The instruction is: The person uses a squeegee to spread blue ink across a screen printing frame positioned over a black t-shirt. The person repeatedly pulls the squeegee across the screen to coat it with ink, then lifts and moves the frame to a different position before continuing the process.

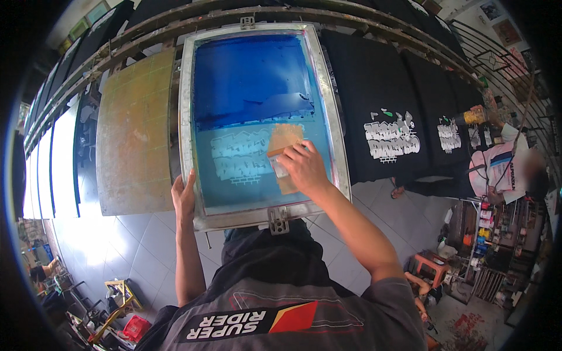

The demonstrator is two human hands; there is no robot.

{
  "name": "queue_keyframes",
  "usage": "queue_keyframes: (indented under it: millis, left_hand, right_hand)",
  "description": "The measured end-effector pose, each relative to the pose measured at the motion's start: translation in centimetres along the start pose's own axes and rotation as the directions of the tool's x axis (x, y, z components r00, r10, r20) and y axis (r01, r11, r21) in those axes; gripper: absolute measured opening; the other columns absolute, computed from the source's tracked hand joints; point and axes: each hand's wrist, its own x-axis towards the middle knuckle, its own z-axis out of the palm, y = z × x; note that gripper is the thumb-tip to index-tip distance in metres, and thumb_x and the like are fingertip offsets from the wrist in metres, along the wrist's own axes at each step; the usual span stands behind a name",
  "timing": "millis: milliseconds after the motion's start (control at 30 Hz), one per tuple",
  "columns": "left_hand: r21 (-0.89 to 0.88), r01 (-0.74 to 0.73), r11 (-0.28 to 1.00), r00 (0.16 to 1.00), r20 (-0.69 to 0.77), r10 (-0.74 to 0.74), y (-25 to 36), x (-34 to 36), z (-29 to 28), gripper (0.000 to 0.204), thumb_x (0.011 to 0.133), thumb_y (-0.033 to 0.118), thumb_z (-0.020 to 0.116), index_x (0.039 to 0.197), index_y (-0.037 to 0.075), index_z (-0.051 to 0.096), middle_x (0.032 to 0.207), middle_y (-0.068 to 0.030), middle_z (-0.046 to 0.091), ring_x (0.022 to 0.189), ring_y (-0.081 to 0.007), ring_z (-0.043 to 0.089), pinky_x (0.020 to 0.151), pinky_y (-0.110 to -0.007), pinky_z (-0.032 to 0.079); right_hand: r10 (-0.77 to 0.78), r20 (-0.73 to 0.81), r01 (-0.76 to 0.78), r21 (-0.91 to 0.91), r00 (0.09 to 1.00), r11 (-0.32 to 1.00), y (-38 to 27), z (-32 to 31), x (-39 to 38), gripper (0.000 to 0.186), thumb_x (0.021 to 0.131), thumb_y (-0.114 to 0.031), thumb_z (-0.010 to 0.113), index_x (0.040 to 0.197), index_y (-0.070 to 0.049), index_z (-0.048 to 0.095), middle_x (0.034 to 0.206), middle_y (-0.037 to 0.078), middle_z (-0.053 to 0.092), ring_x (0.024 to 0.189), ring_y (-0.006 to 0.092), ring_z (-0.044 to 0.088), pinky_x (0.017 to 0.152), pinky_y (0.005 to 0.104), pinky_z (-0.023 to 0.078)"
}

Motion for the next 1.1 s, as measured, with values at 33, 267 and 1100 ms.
queue_keyframes:
  millis: [33,267,1100]
  left_hand:
    - [0.007,-0.004,1.0,1.0,0.003,0.004,-0.1,0.1,-0.1,0.043,0.099,0.039,0.072,0.101,-0.004,0.07,0.075,0.0017,0.056,0.072,-0.0077,0.046,0.063,-0.028,0.039]
    - [-0.05,0.007,0.999,0.999,0.036,-0.005,-0.8,0.6,-0.2,0.045,0.099,0.037,0.073,0.109,-0.006,0.07,0.082,0.0002,0.062,0.076,-0.0081,0.05,0.067,-0.027,0.042]
    - [-0.075,-0.044,0.996,0.999,-0.006,0.044,-0.3,0.2,0.0,0.043,0.099,0.037,0.072,0.106,-0.006,0.071,0.077,0.0017,0.056,0.072,-0.0073,0.046,0.063,-0.028,0.038]
  right_hand:
    - [-0.029,0.01,0.029,0.036,1.0,0.999,0.1,-0.5,-0.7,0.018,0.083,-0.004,0.065,0.097,-0.012,0.073,0.096,0.002,0.068,0.097,0.0203,0.065,0.102,0.0423,0.043]
    - [-0.281,0.232,0.265,0.097,0.931,0.959,5.2,-5.1,0.9,0.022,0.082,0.0,0.066,0.097,-0.013,0.075,0.096,-0.001,0.072,0.1,0.018,0.066,0.116,0.0455,0.038]
    - [0.581,0.058,-0.548,-0.266,0.812,0.793,-8.1,0.0,0.9,0.026,0.083,-0.011,0.074,0.107,-0.004,0.068,0.091,0.013,0.069,0.081,0.0286,0.071,0.083,0.044,0.049]
